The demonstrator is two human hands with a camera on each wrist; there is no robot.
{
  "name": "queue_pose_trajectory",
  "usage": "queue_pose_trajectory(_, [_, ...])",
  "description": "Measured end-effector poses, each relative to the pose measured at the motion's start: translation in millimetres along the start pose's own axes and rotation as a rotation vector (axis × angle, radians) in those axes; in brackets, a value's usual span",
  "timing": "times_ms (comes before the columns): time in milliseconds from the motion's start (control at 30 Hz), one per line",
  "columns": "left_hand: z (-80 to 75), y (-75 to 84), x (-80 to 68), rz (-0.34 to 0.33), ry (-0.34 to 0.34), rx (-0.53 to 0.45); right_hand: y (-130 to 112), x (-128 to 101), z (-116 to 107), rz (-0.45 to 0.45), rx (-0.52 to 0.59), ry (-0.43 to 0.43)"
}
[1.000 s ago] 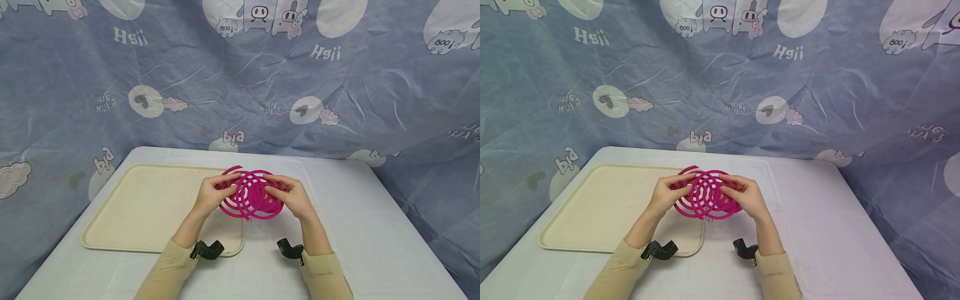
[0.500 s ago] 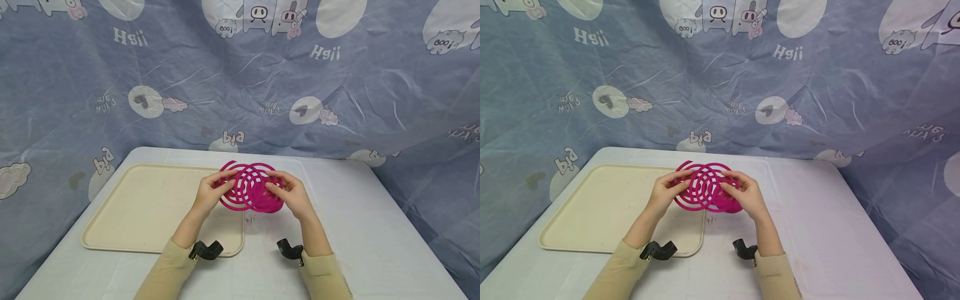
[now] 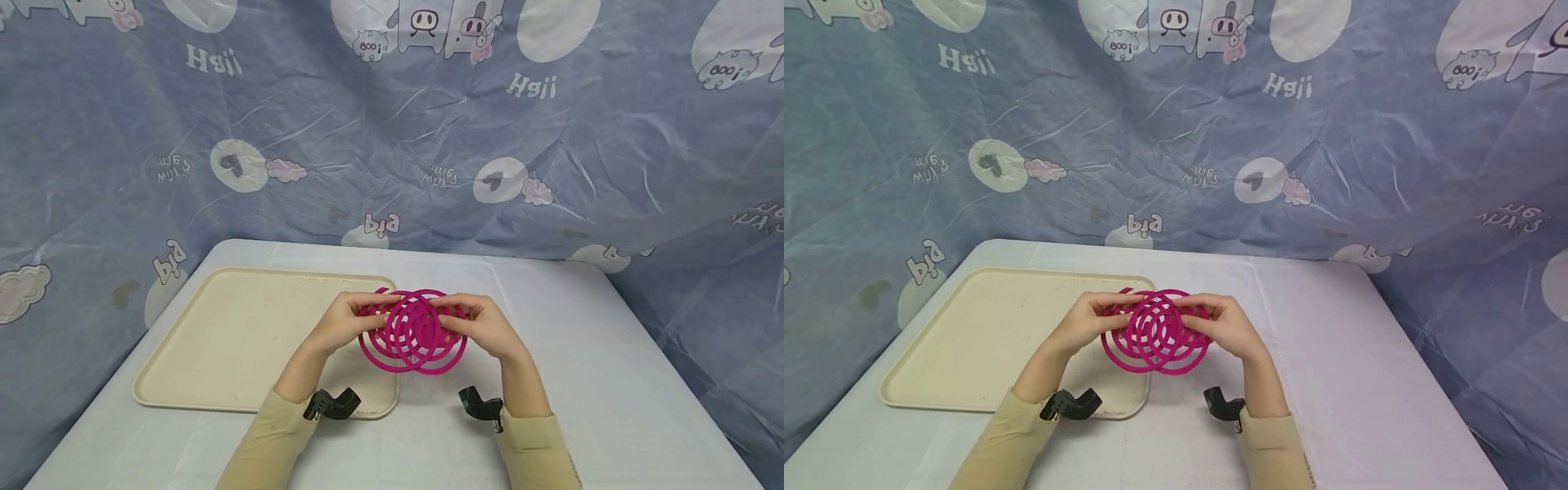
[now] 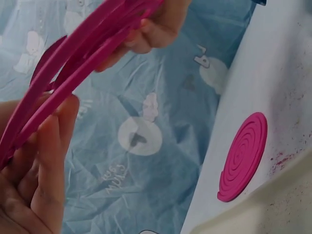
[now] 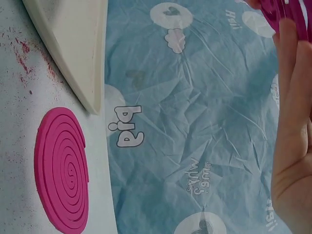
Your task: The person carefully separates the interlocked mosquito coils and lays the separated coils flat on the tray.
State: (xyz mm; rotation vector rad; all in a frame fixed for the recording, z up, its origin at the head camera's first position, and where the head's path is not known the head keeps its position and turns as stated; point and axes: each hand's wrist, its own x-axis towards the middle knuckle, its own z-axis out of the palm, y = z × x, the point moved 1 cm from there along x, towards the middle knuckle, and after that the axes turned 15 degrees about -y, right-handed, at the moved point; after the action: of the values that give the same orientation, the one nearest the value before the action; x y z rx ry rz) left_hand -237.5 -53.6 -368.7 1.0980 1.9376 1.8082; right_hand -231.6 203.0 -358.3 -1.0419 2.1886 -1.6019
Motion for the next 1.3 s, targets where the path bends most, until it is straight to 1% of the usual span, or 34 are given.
queue_pose_trajectory(100, [2.6, -0.9, 2.1, 0.014, 0.07, -0.014, -0.4, 1.8, 1.3, -0.034, 0.007, 0.072])
queue_pose_trajectory(300, [9.1, -2.1, 6.6, 0.054, 0.248, -0.085, -1.4, 3.9, 3.9, -0.093, 0.022, 0.274])
queue_pose_trajectory(400, [12.2, -2.7, 8.3, 0.086, 0.329, -0.098, -1.6, 5.5, 5.8, -0.116, 0.058, 0.366])
queue_pose_trajectory(467, [13.3, -3.5, 9.2, 0.102, 0.363, -0.093, -1.6, 6.6, 7.0, -0.12, 0.073, 0.411])
queue_pose_trajectory(533, [13.3, -3.9, 9.2, 0.11, 0.377, -0.088, -1.7, 7.5, 7.6, -0.109, 0.084, 0.429])
queue_pose_trajectory(600, [11.4, -4.5, 8.4, 0.105, 0.365, -0.08, -1.9, 7.1, 6.9, -0.087, 0.065, 0.397])
queue_pose_trajectory(667, [7.5, -4.7, 6.1, 0.09, 0.327, -0.061, -2.5, 5.3, 5.4, -0.055, 0.041, 0.318])
queue_pose_trajectory(700, [5.0, -4.8, 4.6, 0.084, 0.292, -0.048, -2.9, 4.0, 4.3, -0.036, 0.028, 0.265])
queue_pose_trajectory(767, [-0.2, -4.2, 1.2, 0.069, 0.202, -0.026, -3.4, 0.9, 1.5, -0.01, 0.0, 0.144])
queue_pose_trajectory(867, [-6.3, -3.1, -3.7, 0.043, 0.032, -0.001, -4.2, -3.5, -1.9, 0.018, -0.036, -0.024])
queue_pose_trajectory(900, [-7.5, -2.7, -4.8, 0.035, -0.02, -0.003, -4.3, -4.5, -2.6, 0.019, -0.04, -0.07])
queue_pose_trajectory(933, [-8.4, -2.1, -5.7, 0.025, -0.057, -0.001, -4.4, -5.2, -3.1, 0.02, -0.049, -0.1])
queue_pose_trajectory(967, [-9.1, -2.0, -6.1, 0.021, -0.075, 0.013, -4.4, -5.6, -3.7, 0.021, -0.056, -0.116])
queue_pose_trajectory(1033, [-9.8, -2.1, -6.0, 0.021, -0.083, 0.025, -4.4, -5.5, -4.0, 0.027, -0.062, -0.112])
queue_pose_trajectory(1100, [-9.7, -1.7, -5.4, 0.033, -0.056, 0.033, -4.0, -4.7, -3.9, 0.035, -0.057, -0.073])
queue_pose_trajectory(1167, [-9.6, -1.9, -4.3, 0.05, -0.003, 0.047, -3.2, -3.7, -3.8, 0.03, -0.057, -0.014])
queue_pose_trajectory(1300, [-9.1, -1.1, -3.8, 0.069, 0.13, 0.009, -2.3, -2.3, -3.4, 0.008, -0.045, 0.131])
